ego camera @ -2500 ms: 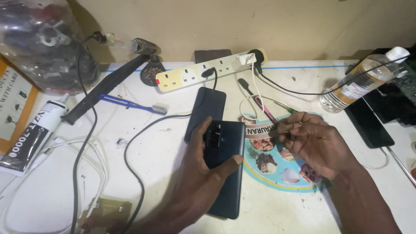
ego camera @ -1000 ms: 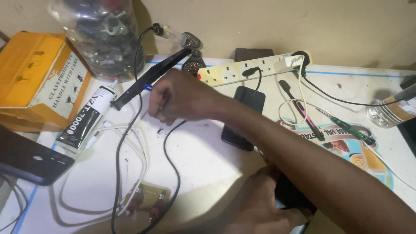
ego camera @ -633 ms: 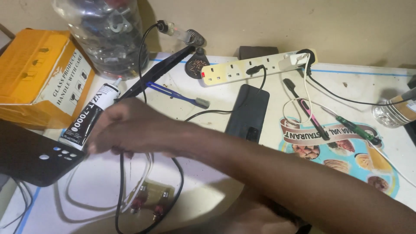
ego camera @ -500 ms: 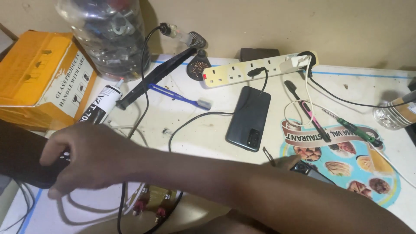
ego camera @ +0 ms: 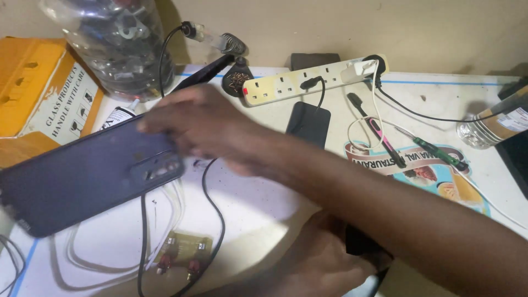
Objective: Using a prying tool to remove the back cover of a smartphone for repair.
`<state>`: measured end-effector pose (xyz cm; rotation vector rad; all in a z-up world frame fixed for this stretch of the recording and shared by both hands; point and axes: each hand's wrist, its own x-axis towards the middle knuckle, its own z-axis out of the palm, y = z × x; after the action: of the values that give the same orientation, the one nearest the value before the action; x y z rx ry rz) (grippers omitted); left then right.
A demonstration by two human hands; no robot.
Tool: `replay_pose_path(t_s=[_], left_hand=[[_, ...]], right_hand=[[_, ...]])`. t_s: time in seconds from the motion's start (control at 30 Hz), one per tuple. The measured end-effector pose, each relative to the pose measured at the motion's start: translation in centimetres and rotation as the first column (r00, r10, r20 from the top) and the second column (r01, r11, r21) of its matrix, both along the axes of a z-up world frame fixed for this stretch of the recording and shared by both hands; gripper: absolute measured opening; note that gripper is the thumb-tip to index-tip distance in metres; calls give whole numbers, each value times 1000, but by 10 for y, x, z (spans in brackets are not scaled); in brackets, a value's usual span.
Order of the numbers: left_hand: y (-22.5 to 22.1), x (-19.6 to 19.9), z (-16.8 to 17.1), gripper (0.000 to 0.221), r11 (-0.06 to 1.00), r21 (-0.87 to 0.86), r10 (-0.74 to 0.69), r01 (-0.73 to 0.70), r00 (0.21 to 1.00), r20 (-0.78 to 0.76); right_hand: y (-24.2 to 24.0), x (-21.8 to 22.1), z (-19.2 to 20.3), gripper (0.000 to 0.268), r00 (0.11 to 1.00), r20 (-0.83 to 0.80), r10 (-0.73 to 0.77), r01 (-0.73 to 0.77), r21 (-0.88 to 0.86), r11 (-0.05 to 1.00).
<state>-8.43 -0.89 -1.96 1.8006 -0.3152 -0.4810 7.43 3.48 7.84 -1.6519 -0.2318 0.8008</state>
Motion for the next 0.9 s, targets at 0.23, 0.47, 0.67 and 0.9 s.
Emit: replay_pose_path(t_s=[0.23, 0.47, 0.67, 0.9], left_hand=[[-11, 50, 16, 89, 999, -39, 21, -19, 999, 51], [-14, 52, 9, 94, 1000, -23, 14, -13, 999, 49], [-17, 53, -2, 89, 992, -120, 43, -23, 985, 167], [-16, 53, 4, 98, 1000, 2, 15, -15, 1000, 24]], right_hand=[[-106, 68, -2, 19, 955, 270, -124, 158, -110, 981], [-98, 96, -22, 25, 940, 340, -12, 81, -188, 979], [-94, 92, -31, 13, 884, 295, 364, -217, -431, 876], [-101, 83, -33, 43, 847, 200, 492, -288, -606, 742]])
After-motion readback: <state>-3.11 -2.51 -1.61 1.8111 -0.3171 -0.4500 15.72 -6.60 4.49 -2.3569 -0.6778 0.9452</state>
